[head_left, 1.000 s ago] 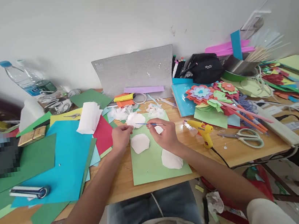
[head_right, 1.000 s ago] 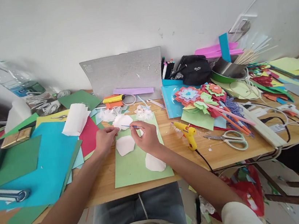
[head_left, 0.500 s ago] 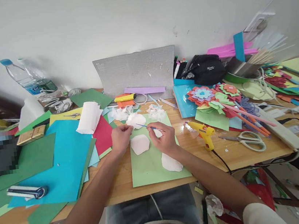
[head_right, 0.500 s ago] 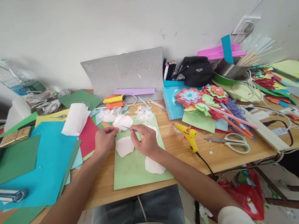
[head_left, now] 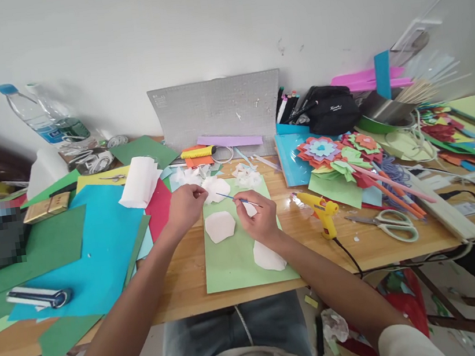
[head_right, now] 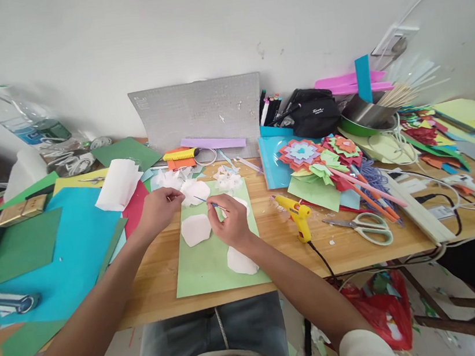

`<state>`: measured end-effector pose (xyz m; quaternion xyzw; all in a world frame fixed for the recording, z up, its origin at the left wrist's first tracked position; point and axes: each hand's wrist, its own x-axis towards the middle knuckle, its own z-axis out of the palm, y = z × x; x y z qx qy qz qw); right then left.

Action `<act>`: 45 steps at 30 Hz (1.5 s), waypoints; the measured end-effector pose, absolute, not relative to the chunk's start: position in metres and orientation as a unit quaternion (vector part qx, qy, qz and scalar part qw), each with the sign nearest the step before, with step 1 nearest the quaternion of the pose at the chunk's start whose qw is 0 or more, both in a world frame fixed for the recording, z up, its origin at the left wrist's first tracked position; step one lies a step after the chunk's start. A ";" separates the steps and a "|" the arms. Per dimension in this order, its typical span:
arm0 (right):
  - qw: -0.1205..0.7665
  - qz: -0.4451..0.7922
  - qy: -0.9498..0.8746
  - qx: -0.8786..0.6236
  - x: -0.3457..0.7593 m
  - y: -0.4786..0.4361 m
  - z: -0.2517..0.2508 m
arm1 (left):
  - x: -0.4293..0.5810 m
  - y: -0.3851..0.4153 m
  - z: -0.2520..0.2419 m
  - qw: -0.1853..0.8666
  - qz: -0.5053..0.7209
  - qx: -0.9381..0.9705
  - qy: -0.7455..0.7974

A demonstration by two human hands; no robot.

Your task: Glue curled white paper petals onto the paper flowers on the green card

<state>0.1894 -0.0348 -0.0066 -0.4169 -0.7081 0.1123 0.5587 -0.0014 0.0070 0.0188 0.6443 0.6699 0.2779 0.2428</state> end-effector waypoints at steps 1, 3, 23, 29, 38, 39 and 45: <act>0.561 0.111 -0.707 -0.415 0.189 -0.035 -0.006 | 0.000 0.008 0.020 0.239 0.260 0.658 0.665; 0.564 0.108 -0.707 -0.413 0.189 -0.035 -0.006 | 0.002 0.010 0.024 0.219 0.221 0.690 0.654; 0.559 0.107 -0.705 -0.422 0.190 -0.037 -0.011 | -0.035 0.023 -0.007 -0.106 0.155 0.906 0.380; 0.548 0.114 -0.719 -0.411 0.189 -0.037 -0.011 | -0.035 0.022 -0.010 -0.118 0.152 0.913 0.359; 0.525 0.133 -0.735 -0.407 0.189 -0.037 -0.014 | -0.038 0.020 -0.014 -0.084 0.167 0.911 0.367; 0.523 0.134 -0.738 -0.406 0.189 -0.036 -0.014 | -0.038 0.019 -0.014 -0.084 0.170 0.912 0.365; 0.513 0.137 -0.745 -0.404 0.188 -0.036 -0.016 | -0.038 0.018 -0.016 -0.112 0.156 0.915 0.355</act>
